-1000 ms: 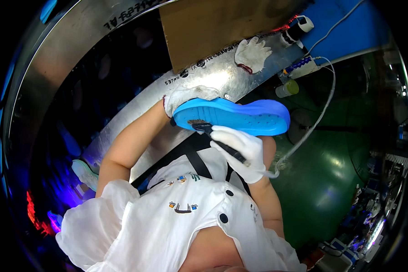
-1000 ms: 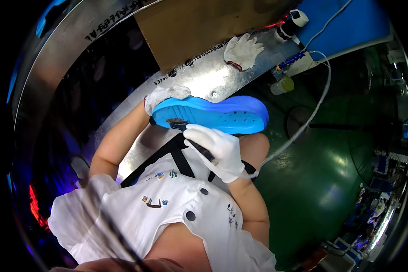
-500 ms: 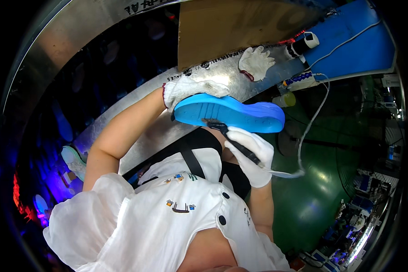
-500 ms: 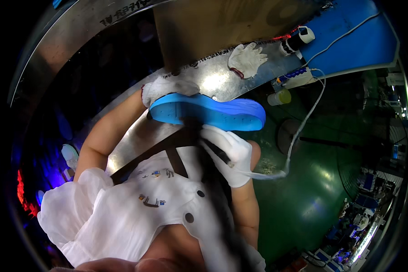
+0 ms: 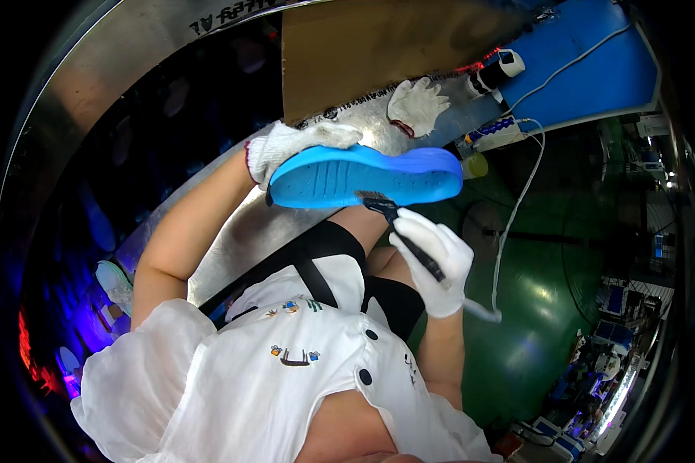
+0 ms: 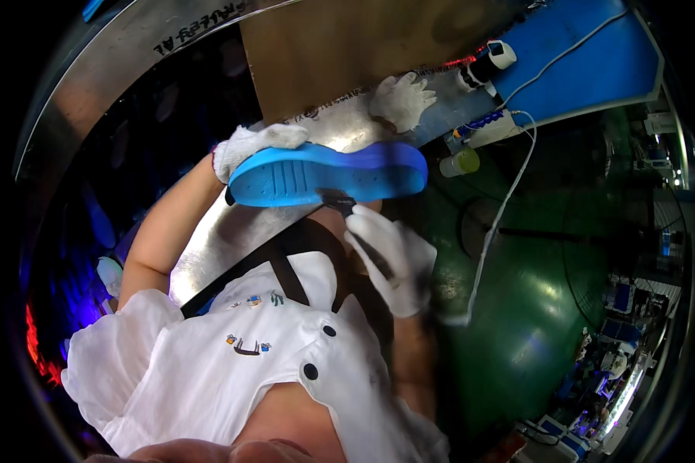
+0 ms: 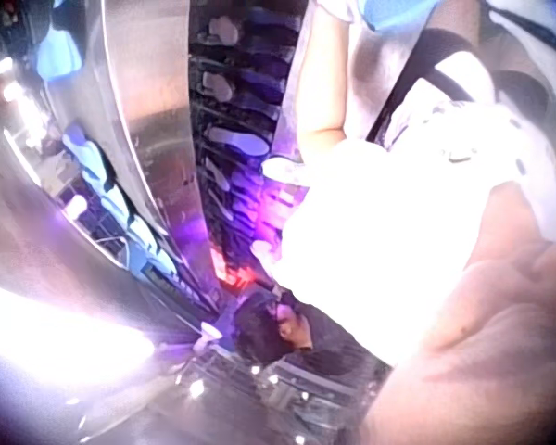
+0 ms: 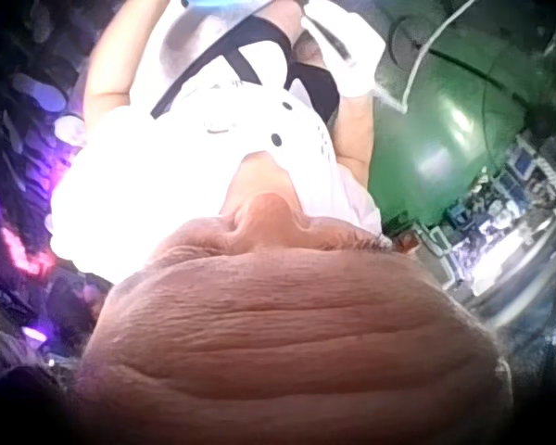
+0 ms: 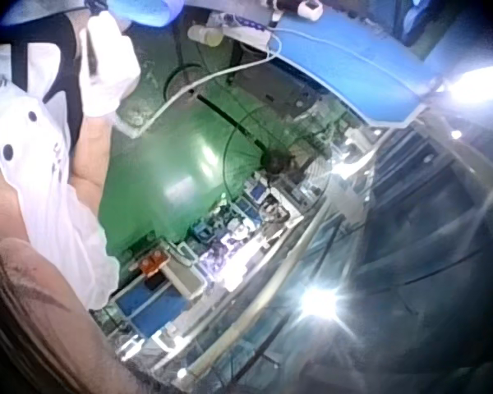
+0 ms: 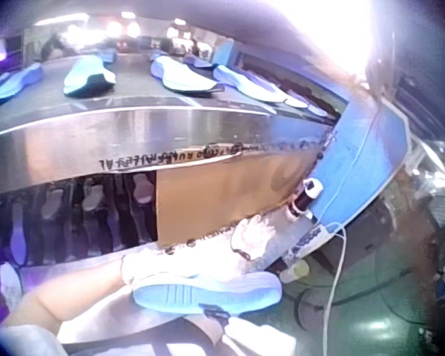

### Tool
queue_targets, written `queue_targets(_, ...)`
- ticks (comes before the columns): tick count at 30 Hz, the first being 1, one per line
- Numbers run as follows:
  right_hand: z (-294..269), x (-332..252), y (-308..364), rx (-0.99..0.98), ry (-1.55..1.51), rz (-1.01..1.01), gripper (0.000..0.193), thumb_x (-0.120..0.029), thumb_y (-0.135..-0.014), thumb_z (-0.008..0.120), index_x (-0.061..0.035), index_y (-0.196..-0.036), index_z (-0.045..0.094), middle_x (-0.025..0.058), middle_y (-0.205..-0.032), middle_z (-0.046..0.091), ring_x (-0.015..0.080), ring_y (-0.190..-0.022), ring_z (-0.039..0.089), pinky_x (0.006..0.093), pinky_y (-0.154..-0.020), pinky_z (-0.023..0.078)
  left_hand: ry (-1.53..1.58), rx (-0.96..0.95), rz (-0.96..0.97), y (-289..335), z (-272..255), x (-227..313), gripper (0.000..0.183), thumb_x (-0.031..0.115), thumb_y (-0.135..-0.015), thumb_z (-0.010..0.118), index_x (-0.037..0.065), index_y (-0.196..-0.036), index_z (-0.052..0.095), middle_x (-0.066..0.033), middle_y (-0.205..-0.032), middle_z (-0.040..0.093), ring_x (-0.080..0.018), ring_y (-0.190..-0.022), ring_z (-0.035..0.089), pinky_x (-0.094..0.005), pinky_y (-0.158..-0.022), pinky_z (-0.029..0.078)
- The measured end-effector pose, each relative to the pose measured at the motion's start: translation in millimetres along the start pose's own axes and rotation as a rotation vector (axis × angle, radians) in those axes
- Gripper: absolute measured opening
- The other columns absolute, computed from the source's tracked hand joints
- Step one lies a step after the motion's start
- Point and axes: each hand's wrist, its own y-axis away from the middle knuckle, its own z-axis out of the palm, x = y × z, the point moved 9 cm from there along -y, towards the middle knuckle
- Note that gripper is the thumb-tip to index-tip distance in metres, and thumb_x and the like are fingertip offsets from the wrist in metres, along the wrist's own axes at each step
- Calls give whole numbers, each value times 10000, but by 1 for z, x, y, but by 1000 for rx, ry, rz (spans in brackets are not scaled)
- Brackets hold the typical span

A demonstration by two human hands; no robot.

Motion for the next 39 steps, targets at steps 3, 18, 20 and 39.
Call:
queue_targets(3,18,-21,0,-289,175,-102,316,-27,-700,804,-91,-1004,743,103,-1077,735,225,-658,636,305,-605,520,95,129,-248,5,-3,8,298,226,-996,560,61,-1225,654,-124,-1317,605,-186,-1294,530,-316,-1101,417)
queue_targets(18,-12,1,-15,-34,-32,44,259,5,-713,804,-39,-959,738,122,-960,740,234,-683,642,305,-624,506,594,117,-128,12,4,-16,585,502,-966,539,59,-1348,550,-155,-1289,617,-234,-1215,595,-375,-1021,499)
queue_targets(20,2,-5,-13,-50,-309,95,241,-25,-688,827,-64,-910,741,65,-800,723,218,-666,622,316,-626,505,691,145,-32,9,30,-10,662,543,-966,521,23,-1376,520,-187,-1298,606,-260,-1215,594,-398,-1001,524)
queue_targets(39,-2,0,17,379,-905,161,273,-15,-835,716,34,-1074,593,186,-992,703,187,-815,626,284,-730,517,1092,222,570,141,-45,182,1024,797,-893,353,-25,-1502,302,-375,-1323,493,-454,-1007,651,-534,-732,601)
